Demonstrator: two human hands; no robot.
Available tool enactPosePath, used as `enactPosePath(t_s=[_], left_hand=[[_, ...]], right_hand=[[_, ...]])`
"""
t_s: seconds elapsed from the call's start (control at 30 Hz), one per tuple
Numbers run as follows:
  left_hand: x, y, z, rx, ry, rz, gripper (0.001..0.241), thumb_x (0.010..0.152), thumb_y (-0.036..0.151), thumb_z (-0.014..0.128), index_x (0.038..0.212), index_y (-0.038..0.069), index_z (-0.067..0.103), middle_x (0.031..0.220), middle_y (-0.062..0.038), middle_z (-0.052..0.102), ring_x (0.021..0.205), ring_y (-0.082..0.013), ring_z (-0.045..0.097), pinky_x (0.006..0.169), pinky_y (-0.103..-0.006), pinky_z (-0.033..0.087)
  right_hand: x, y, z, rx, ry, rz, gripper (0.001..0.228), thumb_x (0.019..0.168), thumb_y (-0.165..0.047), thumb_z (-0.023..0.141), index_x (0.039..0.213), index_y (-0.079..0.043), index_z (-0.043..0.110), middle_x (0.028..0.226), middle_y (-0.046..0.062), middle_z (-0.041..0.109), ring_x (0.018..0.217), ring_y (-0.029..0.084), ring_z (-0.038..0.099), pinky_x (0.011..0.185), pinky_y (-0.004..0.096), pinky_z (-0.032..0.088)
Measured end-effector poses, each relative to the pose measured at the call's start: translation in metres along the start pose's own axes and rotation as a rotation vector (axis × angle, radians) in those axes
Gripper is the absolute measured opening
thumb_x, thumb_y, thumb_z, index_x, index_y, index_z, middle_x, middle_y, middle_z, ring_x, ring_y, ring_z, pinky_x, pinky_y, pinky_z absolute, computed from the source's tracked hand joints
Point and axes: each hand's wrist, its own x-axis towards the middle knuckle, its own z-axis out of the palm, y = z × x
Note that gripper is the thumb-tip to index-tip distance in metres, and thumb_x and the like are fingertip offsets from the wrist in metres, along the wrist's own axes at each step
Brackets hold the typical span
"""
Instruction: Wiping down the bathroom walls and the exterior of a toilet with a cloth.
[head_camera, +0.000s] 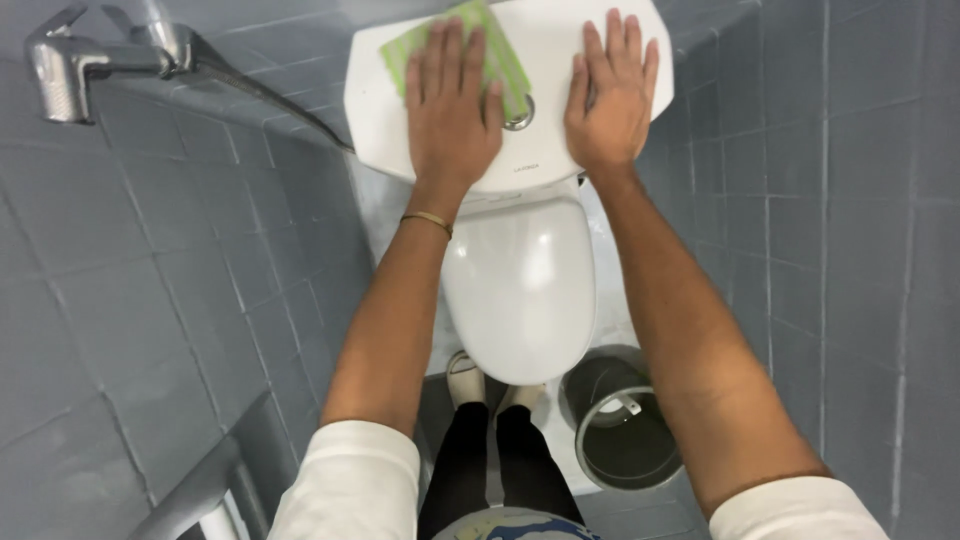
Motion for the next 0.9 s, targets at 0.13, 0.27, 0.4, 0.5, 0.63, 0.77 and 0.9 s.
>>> enactPosePath(t_s=[0.13,0.27,0.4,0.5,0.63,0.77,0.9], left_hand=[[-0.011,-0.007,-0.014,-0.04,0.022,0.111,0.056,0.112,0.036,0.048,0.158,0.008,0.039,0.165,-0.012,0.029,0.154,-0.025,0.019,0.128,-0.0474,0.014],[-0.02,-0.008,-0.023,-0.081,0.015,0.203,0.055,0.111,0.035,0.051,0.158,0.008,0.041,0.165,-0.011,0.031,0.154,-0.024,0.023,0.127,-0.0449,0.015],[-0.017,-0.008,-0.026,-0.066,-0.023,0.187,0.055,0.112,0.035,0.049,0.16,0.009,0.041,0.166,-0.01,0.028,0.154,-0.0219,0.018,0.126,-0.044,0.011],[-0.021,-0.007,-0.029,-0.092,0.057,0.195,0.053,0.111,0.034,0.055,0.157,0.01,0.046,0.164,-0.008,0.032,0.153,-0.0216,0.023,0.127,-0.0432,0.016],[-0.022,-0.004,-0.027,-0.122,0.055,0.18,0.052,0.109,0.033,0.055,0.156,0.01,0.047,0.163,-0.009,0.036,0.152,-0.0216,0.024,0.127,-0.0426,0.016],[-0.021,-0.006,-0.029,-0.111,-0.017,0.157,0.053,0.109,0.033,0.052,0.157,0.012,0.042,0.164,-0.008,0.032,0.153,-0.0219,0.021,0.127,-0.0438,0.014],[-0.017,-0.012,-0.021,-0.14,0.007,0.191,0.059,0.102,0.031,0.065,0.154,0.012,0.045,0.16,-0.012,0.038,0.151,-0.0273,0.03,0.124,-0.048,0.022]], right_hand=[[0.0,-0.002,-0.004,0.022,0.038,-0.044,0.036,0.111,-0.013,0.062,0.146,-0.007,0.066,0.157,0.012,0.05,0.15,0.027,0.035,0.127,0.048,0.016],[0.002,-0.003,-0.006,0.002,0.027,-0.056,0.037,0.11,-0.014,0.059,0.145,-0.003,0.066,0.155,0.017,0.051,0.148,0.031,0.035,0.125,0.049,0.017],[-0.005,-0.003,-0.009,-0.069,-0.132,-0.138,0.054,0.11,-0.016,0.062,0.159,0.003,0.048,0.165,0.02,0.034,0.154,0.035,0.02,0.126,0.053,0.004],[-0.017,-0.016,-0.023,-0.322,-0.552,-0.167,0.071,0.121,-0.039,0.057,0.171,-0.022,0.011,0.174,0.016,0.002,0.162,0.033,0.002,0.131,0.056,-0.002],[-0.025,-0.012,-0.027,-0.152,-0.359,-0.328,0.07,0.112,-0.036,0.06,0.169,-0.008,0.031,0.17,0.025,0.014,0.159,0.039,0.01,0.128,0.06,0.003],[-0.014,-0.016,-0.032,-0.051,-0.347,-0.424,0.075,0.099,-0.029,0.065,0.16,0.007,0.039,0.16,0.039,0.023,0.151,0.053,0.019,0.124,0.065,0.009],[-0.021,0.021,0.005,-0.096,-0.236,-0.449,0.084,0.102,-0.047,0.066,0.168,-0.019,0.022,0.169,0.029,0.018,0.161,0.044,0.021,0.132,0.063,0.009]])
